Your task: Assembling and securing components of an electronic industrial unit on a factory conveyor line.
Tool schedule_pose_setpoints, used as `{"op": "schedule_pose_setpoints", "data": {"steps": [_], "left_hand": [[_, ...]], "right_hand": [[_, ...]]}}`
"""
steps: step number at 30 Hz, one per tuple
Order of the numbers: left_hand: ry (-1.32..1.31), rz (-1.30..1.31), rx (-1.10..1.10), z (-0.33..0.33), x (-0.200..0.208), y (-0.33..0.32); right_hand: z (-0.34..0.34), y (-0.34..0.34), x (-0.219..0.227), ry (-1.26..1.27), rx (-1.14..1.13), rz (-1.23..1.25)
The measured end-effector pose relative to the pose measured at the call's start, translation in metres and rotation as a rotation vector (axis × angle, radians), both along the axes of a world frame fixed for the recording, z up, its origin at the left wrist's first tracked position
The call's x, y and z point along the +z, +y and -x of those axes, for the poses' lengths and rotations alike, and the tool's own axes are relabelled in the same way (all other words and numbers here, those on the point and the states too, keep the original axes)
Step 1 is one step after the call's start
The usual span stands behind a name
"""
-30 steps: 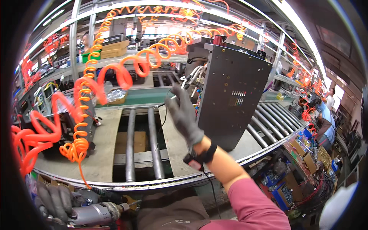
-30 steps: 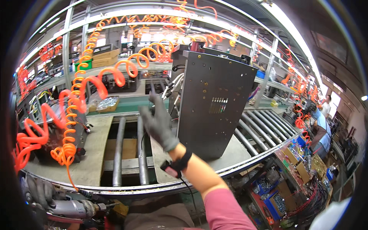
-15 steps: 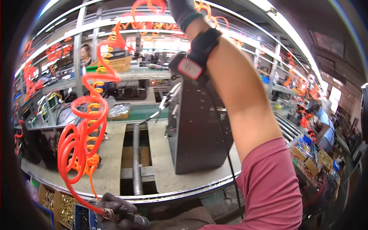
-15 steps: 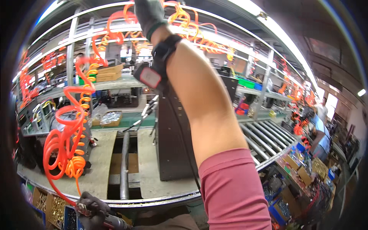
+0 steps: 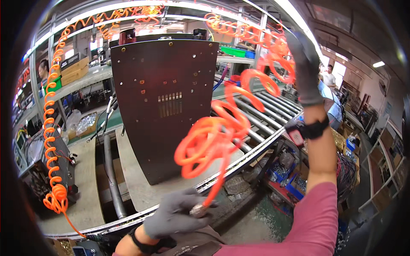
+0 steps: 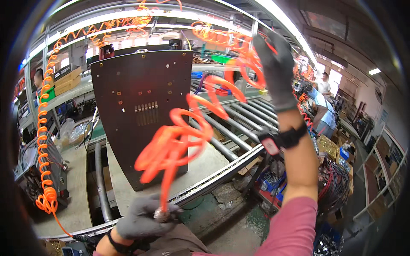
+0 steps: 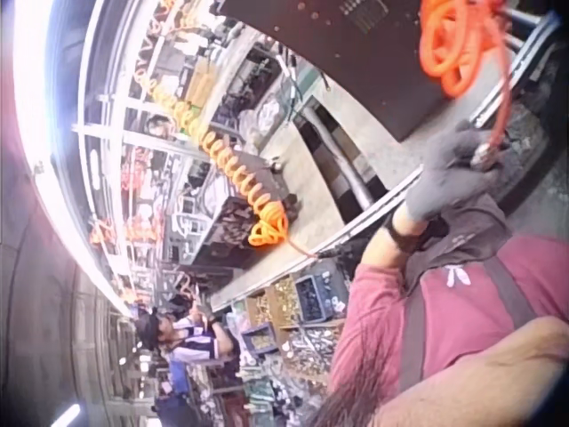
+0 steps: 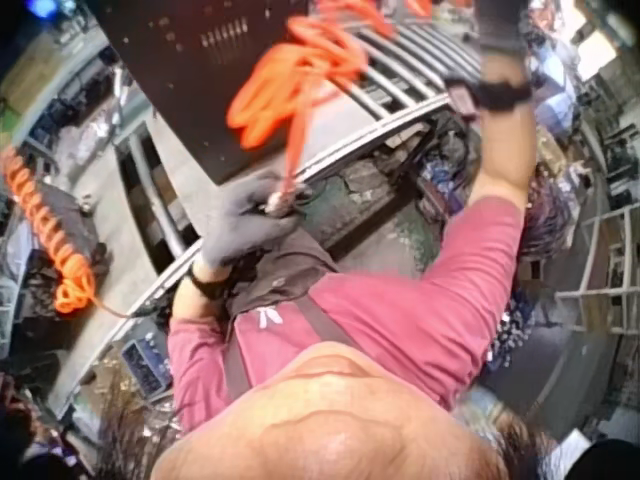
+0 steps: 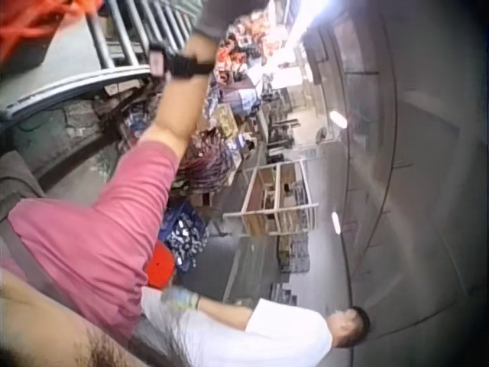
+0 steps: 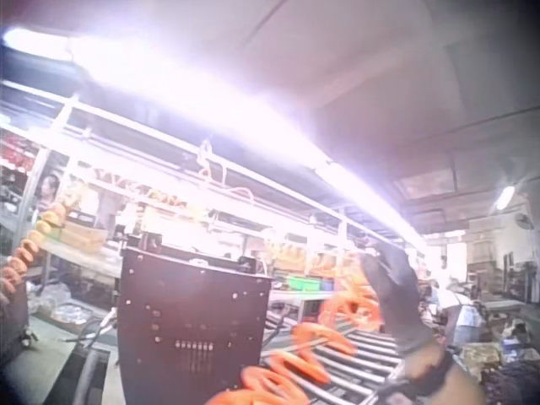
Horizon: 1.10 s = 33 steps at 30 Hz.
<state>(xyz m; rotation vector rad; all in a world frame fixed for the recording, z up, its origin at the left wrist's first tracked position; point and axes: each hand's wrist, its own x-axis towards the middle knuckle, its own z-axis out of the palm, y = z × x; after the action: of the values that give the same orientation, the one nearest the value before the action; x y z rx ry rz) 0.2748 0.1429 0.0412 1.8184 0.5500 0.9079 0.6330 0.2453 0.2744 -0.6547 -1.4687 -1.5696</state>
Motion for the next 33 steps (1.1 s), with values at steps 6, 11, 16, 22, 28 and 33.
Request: {"op": "schedule_pose_setpoints", "data": {"steps": [6, 11, 16, 22, 28, 33], "left_hand": [[-0.017, 0.225, -0.154, -0.073, -0.001, 0.045], [-0.195, 0.447, -0.137, -0.096, 0.003, 0.085], [-0.02, 0.239, -0.116, -0.116, 0.001, 0.116], [-0.026, -0.683, 0.174, -0.091, 0.053, 0.13], [-0.251, -0.834, 1.487, -0.006, 0.084, 0.145], [-0.57, -0.255, 1.258, 0.026, 0.062, 0.179]], "right_hand": [[-0.043, -0.059, -0.11, 0.597, 0.284, 0.946], [0.018, -0.069, -0.244, 0.5, 0.617, 2.142], [0.114, -0.049, -0.349, 0.923, 1.168, 1.924], [0.099, -0.012, -0.326, 1.171, 1.198, 1.709], [0.045, 0.037, -0.287, 1.831, 1.284, 1.52], [0.006, 0.054, -0.301, 1.734, 0.783, 1.987]]}}
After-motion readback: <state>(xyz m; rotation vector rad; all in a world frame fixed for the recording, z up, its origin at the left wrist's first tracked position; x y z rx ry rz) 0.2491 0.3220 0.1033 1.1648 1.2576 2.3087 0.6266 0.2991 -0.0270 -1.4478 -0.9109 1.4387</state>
